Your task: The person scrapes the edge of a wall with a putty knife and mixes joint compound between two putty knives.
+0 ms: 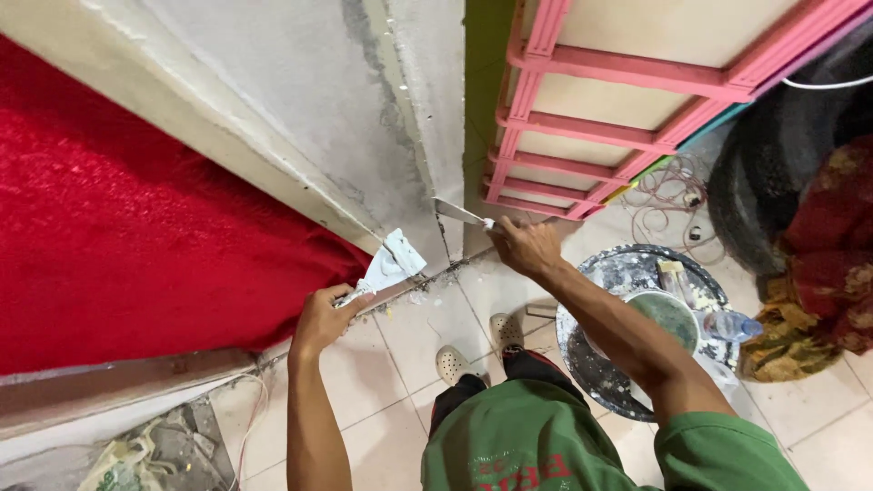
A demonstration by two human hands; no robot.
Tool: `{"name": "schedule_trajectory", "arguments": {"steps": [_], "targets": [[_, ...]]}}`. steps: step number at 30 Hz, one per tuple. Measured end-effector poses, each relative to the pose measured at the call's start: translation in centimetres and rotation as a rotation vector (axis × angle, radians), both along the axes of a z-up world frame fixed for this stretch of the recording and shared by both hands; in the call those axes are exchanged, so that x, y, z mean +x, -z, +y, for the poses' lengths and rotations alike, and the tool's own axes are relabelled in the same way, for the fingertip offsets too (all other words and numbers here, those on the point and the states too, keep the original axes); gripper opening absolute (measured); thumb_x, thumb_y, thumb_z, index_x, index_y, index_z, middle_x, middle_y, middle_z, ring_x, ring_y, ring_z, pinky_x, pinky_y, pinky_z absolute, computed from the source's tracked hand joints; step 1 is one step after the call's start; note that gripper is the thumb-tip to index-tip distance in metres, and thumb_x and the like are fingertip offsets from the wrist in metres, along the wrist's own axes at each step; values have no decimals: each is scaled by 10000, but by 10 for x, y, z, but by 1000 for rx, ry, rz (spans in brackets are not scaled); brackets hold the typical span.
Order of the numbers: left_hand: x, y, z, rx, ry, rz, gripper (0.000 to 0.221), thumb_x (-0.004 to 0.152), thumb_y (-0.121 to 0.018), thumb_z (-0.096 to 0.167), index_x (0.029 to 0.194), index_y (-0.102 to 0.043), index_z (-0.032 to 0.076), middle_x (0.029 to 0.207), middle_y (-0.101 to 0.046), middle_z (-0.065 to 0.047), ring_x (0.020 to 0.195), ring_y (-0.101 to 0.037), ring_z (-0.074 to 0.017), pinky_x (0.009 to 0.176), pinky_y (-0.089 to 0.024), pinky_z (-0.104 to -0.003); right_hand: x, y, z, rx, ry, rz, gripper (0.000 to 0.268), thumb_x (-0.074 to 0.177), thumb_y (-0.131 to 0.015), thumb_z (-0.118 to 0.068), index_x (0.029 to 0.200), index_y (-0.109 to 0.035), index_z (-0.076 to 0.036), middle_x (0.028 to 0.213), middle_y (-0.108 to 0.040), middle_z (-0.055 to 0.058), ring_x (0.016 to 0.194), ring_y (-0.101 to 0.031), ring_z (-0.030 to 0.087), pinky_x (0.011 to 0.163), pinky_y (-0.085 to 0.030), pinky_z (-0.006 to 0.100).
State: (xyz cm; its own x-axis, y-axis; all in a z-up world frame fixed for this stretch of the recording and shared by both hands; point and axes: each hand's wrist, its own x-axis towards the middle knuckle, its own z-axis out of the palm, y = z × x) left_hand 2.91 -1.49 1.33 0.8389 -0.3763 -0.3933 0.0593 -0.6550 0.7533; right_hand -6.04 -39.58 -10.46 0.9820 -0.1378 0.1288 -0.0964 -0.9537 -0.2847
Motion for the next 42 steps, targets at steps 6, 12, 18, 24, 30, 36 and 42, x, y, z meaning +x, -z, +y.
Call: {"name": "schedule_trajectory", "arguments": {"steps": [6, 12, 18, 24, 30, 36, 42], "targets": [[-7, -3, 19, 35, -34, 66, 400, 865, -791, 377, 781, -725, -8, 537, -539, -33, 456, -449, -106, 420, -350, -316, 18, 10, -3, 30, -188, -236, 266, 1054, -556, -403, 999, -636, -156, 874, -721, 134, 412, -457, 121, 318, -337, 345], [-7, -1, 20, 4, -19, -5, 364, 839, -782, 378, 786, -741, 20, 524, -552, -30, 450, -469, -104, 417, -380, -310, 10, 28, -19, 14, 8, -63, 258, 1066, -542, -390, 1099, -641, -154, 843, -726, 107, 407, -513, 164, 349, -386, 371], [-7, 0, 15, 55, -8, 16, 360, 849, -794, 375, 797, -739, 23, 541, -545, -24, 471, -461, -101, 432, -377, -307, -21, 43, -39, 44, -17, -117, 281, 1078, -569, -428, 1085, -634, -155, 824, -722, 110, 474, -554, 150, 380, -419, 341], [-8, -5, 2, 12, -25, 51, 360, 842, -795, 363, 797, -744, 10, 544, -552, -24, 469, -460, -89, 429, -366, -306, 20, 12, -8, -16, -184, -277, 280, 1033, -573, -422, 1023, -625, -147, 891, -720, 130, 471, -547, 177, 388, -382, 367], [-5, -6, -4, 37, 8, 34, 349, 846, -789, 370, 824, -767, 22, 527, -546, -41, 453, -436, -97, 422, -345, -312, 15, 2, 1, 5, 37, 6, 331, 1099, -513, -434, 1038, -618, -126, 656, -647, 110, 408, -482, 173, 364, -347, 389], [-6, 0, -2, 30, 36, 20, 360, 851, -782, 377, 833, -754, 19, 531, -559, -26, 445, -458, -96, 415, -367, -306, -30, 22, -25, 60, 122, -17, 276, 1072, -523, -373, 1045, -635, -123, 598, -620, 81, 366, -467, 171, 313, -362, 393], [-9, 0, -3, 46, 28, 9, 352, 852, -791, 376, 842, -760, 25, 531, -564, -21, 461, -452, -94, 422, -356, -305, -17, 32, -31, 51, -68, -113, 249, 1002, -603, -367, 1006, -649, -122, 793, -707, 137, 415, -554, 219, 353, -423, 410]]}}
